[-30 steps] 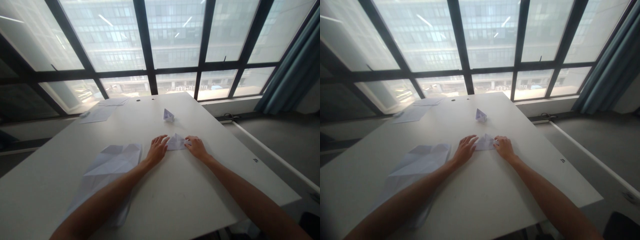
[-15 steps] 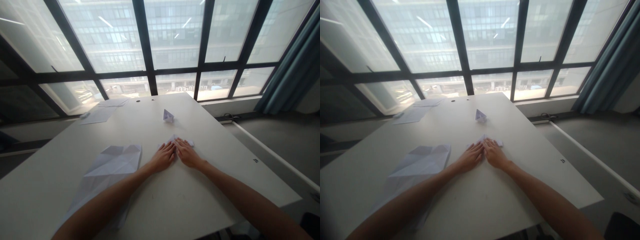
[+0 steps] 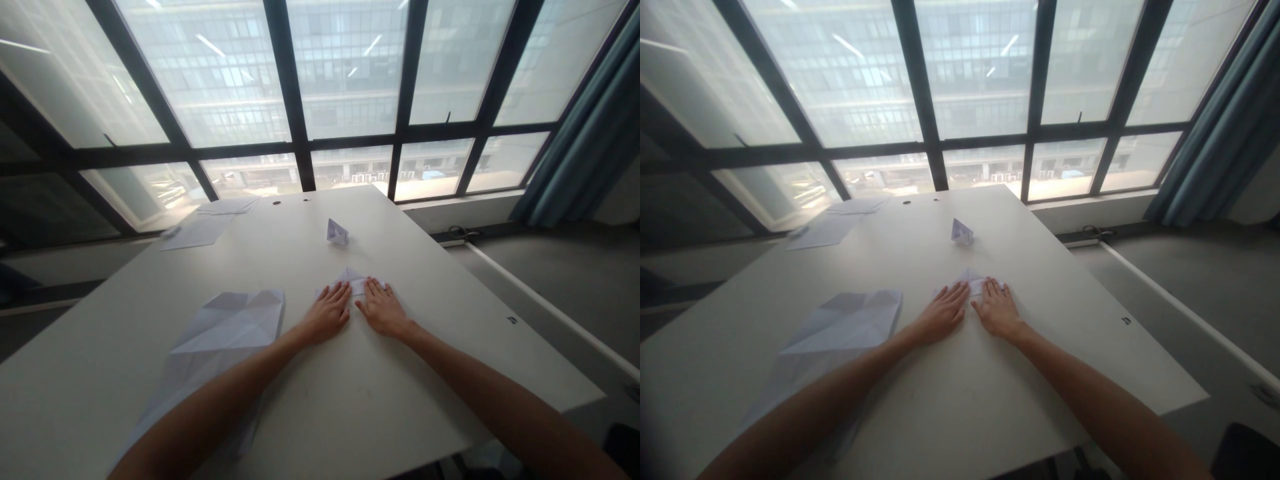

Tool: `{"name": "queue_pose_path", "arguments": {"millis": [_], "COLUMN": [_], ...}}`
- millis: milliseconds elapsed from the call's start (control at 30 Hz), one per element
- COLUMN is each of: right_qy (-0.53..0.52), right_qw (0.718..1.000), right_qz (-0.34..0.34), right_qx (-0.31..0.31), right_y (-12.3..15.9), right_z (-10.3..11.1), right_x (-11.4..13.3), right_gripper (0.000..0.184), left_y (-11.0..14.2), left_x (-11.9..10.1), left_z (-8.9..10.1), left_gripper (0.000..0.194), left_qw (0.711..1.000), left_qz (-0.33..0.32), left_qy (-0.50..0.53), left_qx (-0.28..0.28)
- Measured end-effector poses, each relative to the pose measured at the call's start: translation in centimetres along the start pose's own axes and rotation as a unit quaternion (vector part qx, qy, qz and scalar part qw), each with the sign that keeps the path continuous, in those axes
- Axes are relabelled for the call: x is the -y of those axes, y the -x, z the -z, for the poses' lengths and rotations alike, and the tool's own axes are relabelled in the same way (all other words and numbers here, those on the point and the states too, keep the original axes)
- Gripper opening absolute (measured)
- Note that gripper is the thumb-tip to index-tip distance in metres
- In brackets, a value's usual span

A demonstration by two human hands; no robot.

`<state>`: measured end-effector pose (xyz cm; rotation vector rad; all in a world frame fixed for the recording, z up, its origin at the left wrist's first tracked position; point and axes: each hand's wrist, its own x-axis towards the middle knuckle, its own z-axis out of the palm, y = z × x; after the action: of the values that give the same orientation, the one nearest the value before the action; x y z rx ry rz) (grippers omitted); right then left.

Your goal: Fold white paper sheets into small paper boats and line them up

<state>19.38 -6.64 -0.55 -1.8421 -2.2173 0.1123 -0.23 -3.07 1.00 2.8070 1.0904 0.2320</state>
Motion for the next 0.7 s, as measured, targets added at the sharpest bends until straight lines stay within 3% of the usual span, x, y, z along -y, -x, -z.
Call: {"name": "queue_pose_path", "arguments": {"millis": [333, 500, 600, 700], "right_qy": [-0.006, -0.054, -0.068, -0.063], "right_qw": [0.993, 0.993, 0.993, 0.991], "right_qz": [-0.102, -0.006, 0.081, 0.120], "right_qx": [-0.059, -0.102, -0.053, 0.005], "right_y": [-0.8, -0.9, -0.6, -0.3], "right_z": [-0.3, 1.0, 1.1, 0.9], "right_x": [-2.0, -0.7, 0.6, 1.3], "right_gripper": [0.067, 0.060, 0.059, 0.061], "left_y": [0.0, 0.0, -0.1, -0.1], "left_x": [-0.2, -0.1, 0.0, 0.0], "left_z": [0.2, 0.0, -0.2, -0.3], "left_gripper": [0.060, 0.059, 0.057, 0.059], "left_qw": [1.000, 1.000, 0.999, 0.999], "left_qz": [-0.006, -0.018, -0.027, -0.033], "left_qy": [0.002, 0.007, 0.020, 0.036], "left_qx": [0.002, 0.000, -0.010, -0.017]}}
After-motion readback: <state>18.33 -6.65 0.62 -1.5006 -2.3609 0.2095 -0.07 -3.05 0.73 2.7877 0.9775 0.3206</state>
